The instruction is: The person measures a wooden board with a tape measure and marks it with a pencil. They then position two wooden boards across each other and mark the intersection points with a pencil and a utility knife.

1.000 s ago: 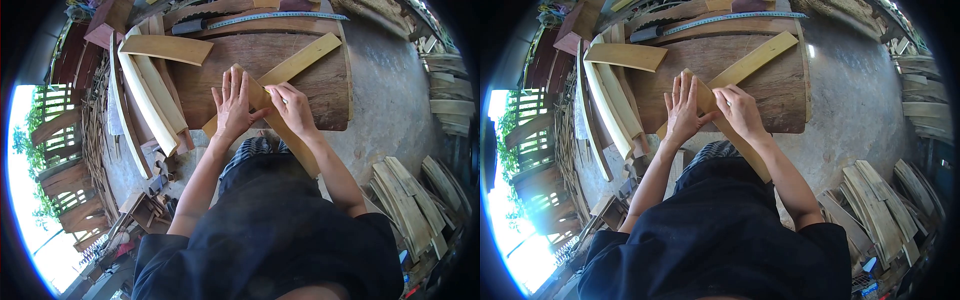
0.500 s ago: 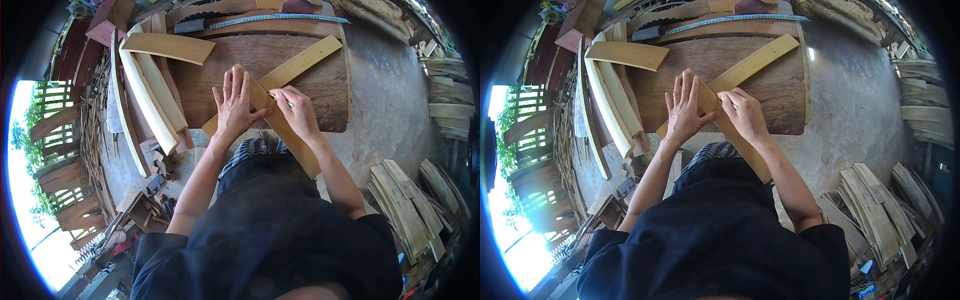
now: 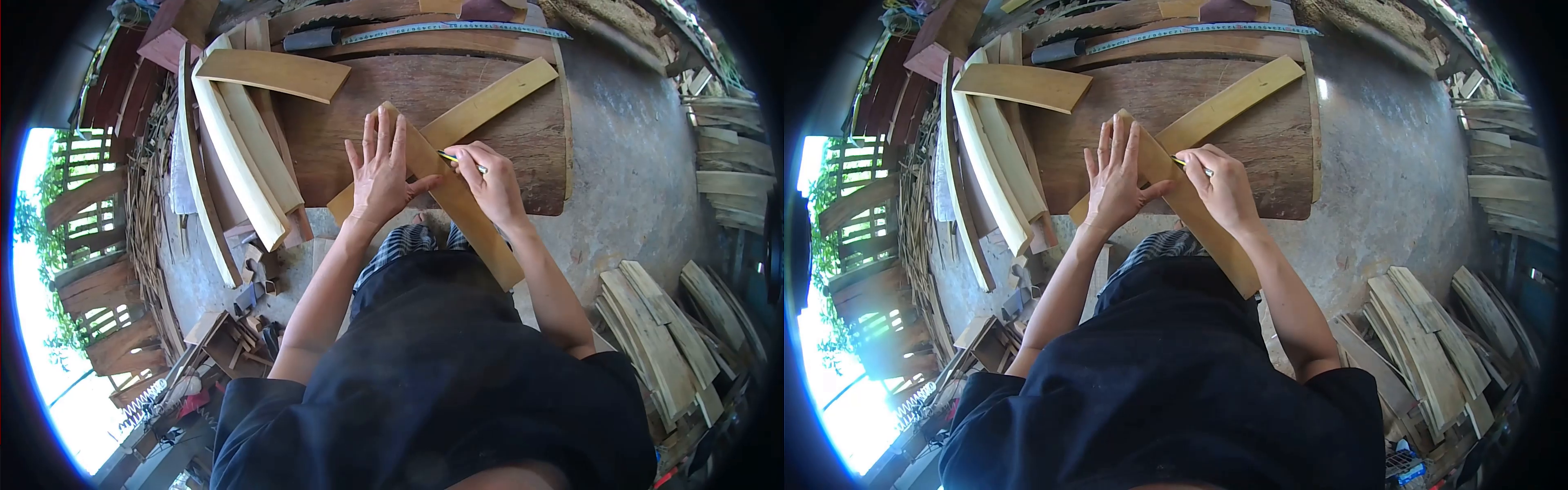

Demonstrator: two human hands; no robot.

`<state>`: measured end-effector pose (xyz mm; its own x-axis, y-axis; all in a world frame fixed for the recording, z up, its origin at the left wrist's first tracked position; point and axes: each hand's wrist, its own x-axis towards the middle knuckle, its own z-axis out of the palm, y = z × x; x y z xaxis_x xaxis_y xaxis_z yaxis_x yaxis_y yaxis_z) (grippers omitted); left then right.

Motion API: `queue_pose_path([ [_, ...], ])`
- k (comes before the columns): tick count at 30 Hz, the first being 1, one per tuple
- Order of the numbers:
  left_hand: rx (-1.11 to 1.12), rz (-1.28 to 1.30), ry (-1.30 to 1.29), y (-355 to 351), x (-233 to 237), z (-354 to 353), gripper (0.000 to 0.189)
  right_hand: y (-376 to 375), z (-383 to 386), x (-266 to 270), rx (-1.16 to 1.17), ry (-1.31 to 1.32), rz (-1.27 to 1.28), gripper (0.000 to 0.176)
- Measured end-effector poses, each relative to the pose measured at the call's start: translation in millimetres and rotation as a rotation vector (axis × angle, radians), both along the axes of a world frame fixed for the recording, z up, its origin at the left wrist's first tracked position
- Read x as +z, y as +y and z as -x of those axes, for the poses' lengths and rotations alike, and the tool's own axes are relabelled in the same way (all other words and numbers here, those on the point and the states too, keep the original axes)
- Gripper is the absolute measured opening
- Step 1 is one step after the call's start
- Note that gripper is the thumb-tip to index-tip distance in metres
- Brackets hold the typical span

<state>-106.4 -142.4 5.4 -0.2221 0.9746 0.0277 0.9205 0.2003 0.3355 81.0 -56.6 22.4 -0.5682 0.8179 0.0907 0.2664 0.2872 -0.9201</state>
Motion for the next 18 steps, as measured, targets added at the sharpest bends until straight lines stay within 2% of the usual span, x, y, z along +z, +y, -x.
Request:
queue_pose_path([
  [9,-0.013,0.006,0.003,2,2,0,0.125,13,28,-10,-0.014,0.099,-0.082,0.024],
  [11,-0.013,-0.006,0.012,1,1,0,0.124,4,10,5,0.006,-0.017,-0.006,0.024],
  [16,-0.007,-0.002,0.006,1,1,0,0.124,2,5,1,-0.011,0.005,0.083,0.024],
  [18,-0.017,-0.003,0.008,1,1,0,0.124,6,22,-6,-0.03,0.073,-0.006,0.023],
])
